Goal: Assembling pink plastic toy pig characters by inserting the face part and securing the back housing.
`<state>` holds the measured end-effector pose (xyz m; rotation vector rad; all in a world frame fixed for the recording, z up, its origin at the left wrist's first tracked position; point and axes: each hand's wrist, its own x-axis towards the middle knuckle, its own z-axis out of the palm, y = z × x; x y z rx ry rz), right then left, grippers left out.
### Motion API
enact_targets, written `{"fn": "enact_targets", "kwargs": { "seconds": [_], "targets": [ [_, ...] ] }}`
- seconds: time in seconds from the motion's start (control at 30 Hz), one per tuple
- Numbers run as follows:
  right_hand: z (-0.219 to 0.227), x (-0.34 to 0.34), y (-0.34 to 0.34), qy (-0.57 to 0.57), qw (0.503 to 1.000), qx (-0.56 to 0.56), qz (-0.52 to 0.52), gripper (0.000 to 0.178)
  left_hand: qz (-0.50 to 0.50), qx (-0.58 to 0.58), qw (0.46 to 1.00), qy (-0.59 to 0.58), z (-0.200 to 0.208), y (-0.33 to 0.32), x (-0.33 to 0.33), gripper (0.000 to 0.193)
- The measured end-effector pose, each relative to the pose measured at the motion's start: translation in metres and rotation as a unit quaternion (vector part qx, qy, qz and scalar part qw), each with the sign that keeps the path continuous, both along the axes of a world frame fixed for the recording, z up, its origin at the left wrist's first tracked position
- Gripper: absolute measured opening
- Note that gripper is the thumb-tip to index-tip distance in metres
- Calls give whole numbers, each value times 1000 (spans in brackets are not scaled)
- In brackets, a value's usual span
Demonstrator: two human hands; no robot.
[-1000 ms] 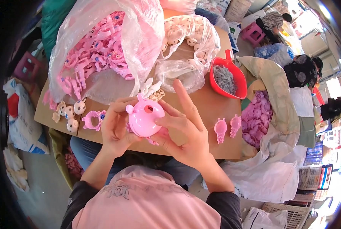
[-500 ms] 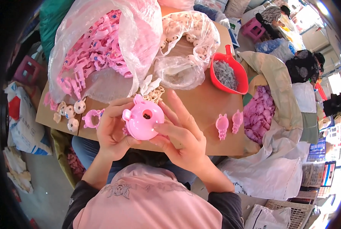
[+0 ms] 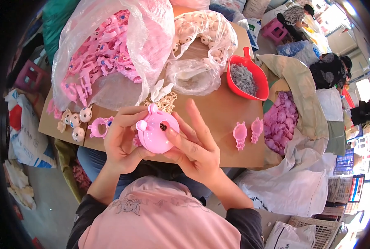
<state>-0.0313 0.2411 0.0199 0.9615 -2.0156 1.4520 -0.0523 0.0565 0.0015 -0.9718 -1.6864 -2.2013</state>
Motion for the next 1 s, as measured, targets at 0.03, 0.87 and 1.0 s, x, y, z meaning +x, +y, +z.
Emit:
{"fn": "enact_targets", "kwargs": {
  "seconds": [0.03, 0.87, 1.0],
  "targets": [
    [-2, 1, 0, -22, 1000, -5, -1, 40, 0, -1, 1000, 0, -2, 0, 0, 58],
    [-90, -108, -43, -202, 951, 154, -178, 35, 189, 121, 931, -288, -66, -49, 22, 51],
    [-117, -138, -49, -97, 932, 278, -213, 18, 166, 105, 943, -268, -58, -49, 23, 53]
  ]
}}
